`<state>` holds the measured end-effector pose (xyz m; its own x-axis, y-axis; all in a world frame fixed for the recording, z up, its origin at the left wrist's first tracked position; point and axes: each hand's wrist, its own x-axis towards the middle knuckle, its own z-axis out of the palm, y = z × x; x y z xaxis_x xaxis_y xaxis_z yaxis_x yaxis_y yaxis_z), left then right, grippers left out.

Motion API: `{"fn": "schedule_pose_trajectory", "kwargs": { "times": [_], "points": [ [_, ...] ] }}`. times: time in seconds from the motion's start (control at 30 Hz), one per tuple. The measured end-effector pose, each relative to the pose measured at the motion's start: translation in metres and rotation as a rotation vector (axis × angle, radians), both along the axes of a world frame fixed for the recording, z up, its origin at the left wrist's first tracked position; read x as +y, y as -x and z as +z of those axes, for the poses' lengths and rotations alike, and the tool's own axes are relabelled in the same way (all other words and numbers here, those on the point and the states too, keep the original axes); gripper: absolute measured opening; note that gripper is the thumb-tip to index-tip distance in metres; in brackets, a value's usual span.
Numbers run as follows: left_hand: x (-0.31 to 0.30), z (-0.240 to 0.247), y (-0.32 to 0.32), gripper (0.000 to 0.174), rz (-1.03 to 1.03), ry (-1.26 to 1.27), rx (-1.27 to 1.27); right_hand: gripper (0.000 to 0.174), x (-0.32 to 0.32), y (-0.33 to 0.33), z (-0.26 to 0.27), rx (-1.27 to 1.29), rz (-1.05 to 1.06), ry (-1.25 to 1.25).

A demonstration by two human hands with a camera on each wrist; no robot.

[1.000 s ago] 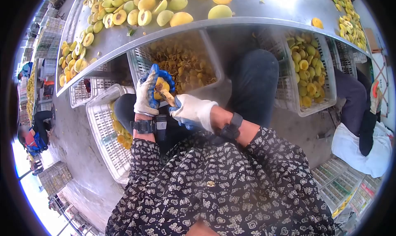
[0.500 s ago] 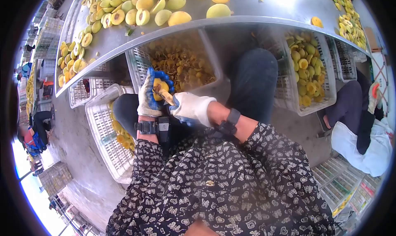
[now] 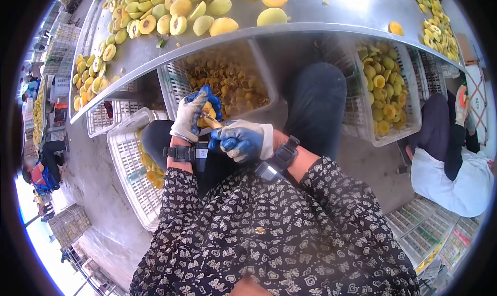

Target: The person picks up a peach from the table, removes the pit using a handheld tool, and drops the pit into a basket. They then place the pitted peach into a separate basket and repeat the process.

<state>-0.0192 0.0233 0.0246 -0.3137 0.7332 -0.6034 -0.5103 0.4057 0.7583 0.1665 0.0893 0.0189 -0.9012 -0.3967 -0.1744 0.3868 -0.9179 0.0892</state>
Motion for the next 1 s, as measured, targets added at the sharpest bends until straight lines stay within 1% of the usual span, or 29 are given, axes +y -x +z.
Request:
{"fn": "schedule_pose_trajectory", "kwargs": {
  "times": [0.03,0.07,0.13,0.17,0.2,0.27,0.3,0.33,0.37,0.4,0.43,0.47,0.5,0.53,0.57,0.6,0.63,0.67,0.7,0.73,0.77,0.8,0.83,0.87,0.9,0.93,0.97,1.0],
  "points": [
    [0.000,0.000,-0.002,0.032,0.019,-0.026,0.003,0.025,-0.003,-0.002,0.001,-0.056,-0.043,0.020],
    [0.002,-0.006,-0.002,0.032,0.017,-0.027,0.002,0.025,-0.005,-0.002,0.001,-0.057,-0.045,0.019],
    [0.010,-0.010,-0.010,0.030,0.301,-0.153,0.077,0.025,-0.009,0.001,-0.003,-0.032,-0.097,0.184],
    [0.011,-0.009,-0.014,0.027,0.451,-0.195,0.010,0.023,-0.010,0.005,-0.002,-0.029,-0.135,0.106],
    [0.010,-0.012,-0.010,0.027,0.444,-0.200,0.016,0.023,-0.006,0.005,-0.002,-0.021,-0.141,0.104],
    [0.004,-0.023,0.007,0.025,0.625,-0.479,-0.020,0.021,0.008,0.007,-0.003,0.097,-0.145,-0.143],
    [-0.005,-0.021,0.019,0.026,0.626,-0.434,0.077,0.021,0.013,0.009,0.003,-0.110,-0.159,-0.539],
    [-0.010,0.007,0.015,0.031,0.677,-0.226,0.379,0.021,0.018,0.020,0.013,-0.238,-0.054,-1.249],
    [-0.023,0.015,0.030,0.034,0.735,-0.041,0.552,0.023,0.022,0.024,0.014,-0.256,0.129,-1.609],
    [-0.042,0.015,0.050,0.031,0.723,-0.001,0.665,0.028,0.028,0.024,0.014,-0.289,0.327,-1.959],
    [-0.066,0.005,0.073,0.032,0.544,-0.372,0.659,0.034,0.028,0.017,0.009,-0.237,0.354,-2.082],
    [-0.081,0.009,0.085,0.029,0.662,-0.386,0.589,0.040,0.026,0.009,-0.004,-0.180,0.391,-2.206],
    [-0.091,0.034,0.083,0.026,0.713,-0.232,0.815,0.048,0.025,0.011,-0.030,-0.197,0.402,-2.133],
    [-0.091,0.049,0.076,0.021,0.743,0.030,1.175,0.040,0.025,0.012,-0.019,-0.221,0.443,-2.077],
    [-0.109,0.037,0.095,0.022,0.648,0.056,1.471,0.035,0.020,0.014,-0.024,-0.264,0.367,-2.071],
    [-0.104,0.042,0.097,0.022,0.633,0.031,1.467,0.031,0.018,0.015,-0.032,-0.310,0.290,-2.063],
    [-0.095,0.052,0.096,0.022,0.705,-0.180,1.158,0.031,0.020,0.017,-0.036,-0.340,0.278,-2.066],
    [-0.091,0.063,0.093,0.022,0.766,-0.359,0.834,0.028,0.020,0.016,-0.040,-0.332,0.208,-2.111],
    [-0.064,0.087,0.058,0.026,0.679,-0.283,0.910,0.026,0.016,0.015,-0.040,-0.300,0.149,-2.149],
    [-0.084,0.020,0.120,0.031,0.552,-0.285,0.732,0.026,0.019,0.012,-0.039,-0.257,0.159,-2.140],
    [-0.060,0.044,0.080,0.034,0.511,-0.025,1.050,0.026,0.026,0.010,-0.033,-0.227,0.200,-2.067],
    [-0.043,0.039,0.071,0.033,0.440,-0.358,1.405,0.026,0.025,0.012,-0.018,-0.201,0.243,-1.987],
    [-0.025,0.047,0.073,0.033,0.799,-0.189,0.612,0.026,0.025,0.010,-0.003,-0.237,0.178,-1.912],
    [-0.016,0.064,0.059,0.035,0.459,-0.516,0.446,0.027,0.030,0.009,0.013,-0.291,0.110,-1.850],
    [-0.012,0.067,0.053,0.038,0.514,-0.495,0.413,0.027,0.032,0.011,0.007,-0.270,0.105,-1.849],
    [-0.013,0.068,0.050,0.039,0.500,-0.472,0.439,0.026,0.031,0.011,-0.001,-0.330,0.118,-1.821],
    [-0.016,0.068,0.049,0.041,0.520,-0.467,0.409,0.026,0.028,0.009,-0.008,-0.390,0.134,-1.792],
    [-0.020,0.069,0.050,0.042,0.539,-0.465,0.380,0.026,0.026,0.010,-0.011,-0.372,0.137,-1.790]
  ]
}}
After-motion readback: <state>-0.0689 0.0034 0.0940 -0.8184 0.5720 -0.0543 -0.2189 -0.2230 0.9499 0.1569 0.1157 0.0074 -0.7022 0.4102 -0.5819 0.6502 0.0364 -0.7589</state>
